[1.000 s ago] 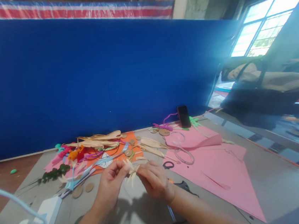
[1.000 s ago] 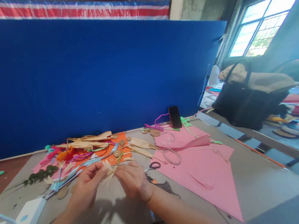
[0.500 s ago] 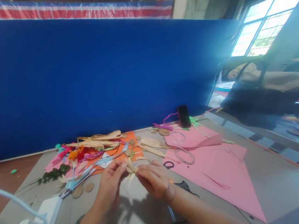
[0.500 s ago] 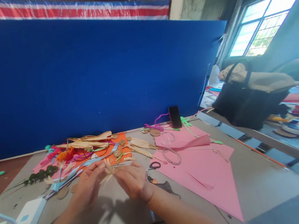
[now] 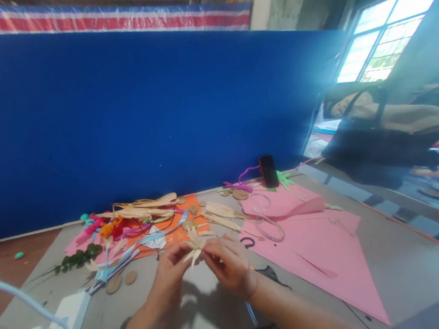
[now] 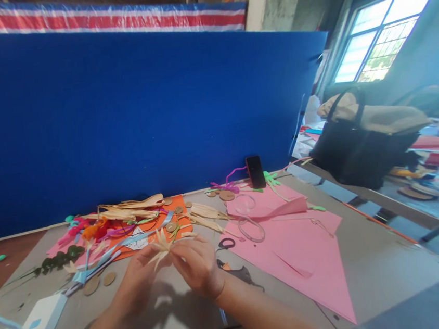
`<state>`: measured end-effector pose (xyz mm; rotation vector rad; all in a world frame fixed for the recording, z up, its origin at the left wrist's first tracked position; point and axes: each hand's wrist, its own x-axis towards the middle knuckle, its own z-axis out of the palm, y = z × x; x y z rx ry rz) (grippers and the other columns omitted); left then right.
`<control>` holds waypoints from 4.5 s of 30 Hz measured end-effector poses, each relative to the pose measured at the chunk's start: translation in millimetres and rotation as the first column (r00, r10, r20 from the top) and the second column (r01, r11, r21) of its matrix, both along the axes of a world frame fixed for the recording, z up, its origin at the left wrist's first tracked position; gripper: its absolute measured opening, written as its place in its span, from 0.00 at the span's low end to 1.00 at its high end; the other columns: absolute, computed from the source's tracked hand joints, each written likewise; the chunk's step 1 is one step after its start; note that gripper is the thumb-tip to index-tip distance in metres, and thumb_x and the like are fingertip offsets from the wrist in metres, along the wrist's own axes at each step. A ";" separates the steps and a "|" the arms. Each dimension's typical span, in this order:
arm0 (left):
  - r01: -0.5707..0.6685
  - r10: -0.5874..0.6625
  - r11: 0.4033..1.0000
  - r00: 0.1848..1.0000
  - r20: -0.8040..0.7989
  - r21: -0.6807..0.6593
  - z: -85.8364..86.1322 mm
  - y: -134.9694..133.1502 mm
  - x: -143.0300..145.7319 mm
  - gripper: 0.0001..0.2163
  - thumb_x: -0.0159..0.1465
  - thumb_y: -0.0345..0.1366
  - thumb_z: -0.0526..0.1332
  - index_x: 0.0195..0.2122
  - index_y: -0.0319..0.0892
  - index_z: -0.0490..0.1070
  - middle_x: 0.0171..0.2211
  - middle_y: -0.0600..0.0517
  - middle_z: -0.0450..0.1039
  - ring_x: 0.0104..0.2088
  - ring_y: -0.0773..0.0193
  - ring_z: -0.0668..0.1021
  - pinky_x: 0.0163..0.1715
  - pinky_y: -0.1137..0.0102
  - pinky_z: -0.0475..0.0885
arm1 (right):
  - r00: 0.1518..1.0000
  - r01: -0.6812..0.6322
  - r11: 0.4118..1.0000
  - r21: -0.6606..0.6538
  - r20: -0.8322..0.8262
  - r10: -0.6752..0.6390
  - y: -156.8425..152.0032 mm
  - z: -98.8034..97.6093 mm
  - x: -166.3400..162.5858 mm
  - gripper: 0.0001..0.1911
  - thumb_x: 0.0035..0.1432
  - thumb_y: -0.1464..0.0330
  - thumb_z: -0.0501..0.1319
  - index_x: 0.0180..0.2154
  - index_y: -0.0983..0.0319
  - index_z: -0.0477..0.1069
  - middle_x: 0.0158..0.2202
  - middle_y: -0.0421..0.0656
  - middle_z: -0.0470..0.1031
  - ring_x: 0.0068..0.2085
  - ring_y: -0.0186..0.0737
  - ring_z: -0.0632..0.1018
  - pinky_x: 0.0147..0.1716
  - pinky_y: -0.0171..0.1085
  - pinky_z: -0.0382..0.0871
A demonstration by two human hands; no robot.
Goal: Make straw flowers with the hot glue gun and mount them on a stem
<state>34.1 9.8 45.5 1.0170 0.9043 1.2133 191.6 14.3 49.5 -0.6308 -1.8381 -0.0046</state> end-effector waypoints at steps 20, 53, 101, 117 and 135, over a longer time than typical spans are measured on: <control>-0.195 0.191 0.978 0.980 0.057 0.079 9.9 -5.2 3.7 0.07 0.48 0.34 0.71 0.28 0.40 0.77 0.28 0.52 0.79 0.32 0.63 0.79 0.38 0.69 0.74 | 0.624 -0.747 0.290 -0.599 -0.781 -0.006 15.6 -17.2 -16.3 0.11 0.50 0.63 0.68 0.27 0.64 0.72 0.18 0.33 0.64 0.15 0.22 0.57 0.13 0.27 0.45; -0.142 0.150 0.973 0.988 -0.032 0.185 -18.4 -2.9 4.4 0.08 0.55 0.36 0.67 0.35 0.42 0.81 0.33 0.48 0.77 0.37 0.59 0.76 0.42 0.65 0.71 | 0.996 0.079 0.986 -0.144 -0.037 -0.085 -0.7 -11.9 -9.9 0.06 0.58 0.75 0.59 0.36 0.61 0.72 0.34 0.45 0.79 0.36 0.40 0.79 0.35 0.39 0.69; -0.276 0.347 0.911 0.915 -0.207 0.306 -22.8 20.0 -18.0 0.08 0.55 0.39 0.66 0.32 0.39 0.76 0.20 0.55 0.70 0.22 0.68 0.70 0.23 0.74 0.66 | 0.962 -0.266 0.827 -0.495 -0.191 0.195 2.4 -17.9 -19.1 0.30 0.45 0.81 0.54 0.51 0.59 0.70 0.49 0.49 0.71 0.40 0.38 0.74 0.29 0.32 0.69; -0.165 0.234 0.945 0.945 -0.230 0.283 -25.3 11.1 -7.7 0.08 0.56 0.40 0.66 0.31 0.40 0.74 0.22 0.55 0.69 0.22 0.69 0.68 0.24 0.74 0.64 | 0.812 -0.472 0.501 -0.725 -0.579 -0.072 8.6 0.5 -14.5 0.16 0.53 0.57 0.64 0.24 0.63 0.68 0.16 0.33 0.61 0.19 0.28 0.59 0.17 0.30 0.52; -0.065 0.077 0.990 0.993 -0.085 0.129 -25.7 14.9 -7.7 0.11 0.58 0.42 0.65 0.29 0.40 0.67 0.16 0.59 0.63 0.16 0.74 0.64 0.17 0.77 0.58 | 0.853 -0.469 0.482 -0.740 -0.522 0.027 6.4 -1.4 -15.9 0.14 0.54 0.61 0.63 0.24 0.63 0.66 0.19 0.35 0.63 0.21 0.28 0.62 0.20 0.30 0.56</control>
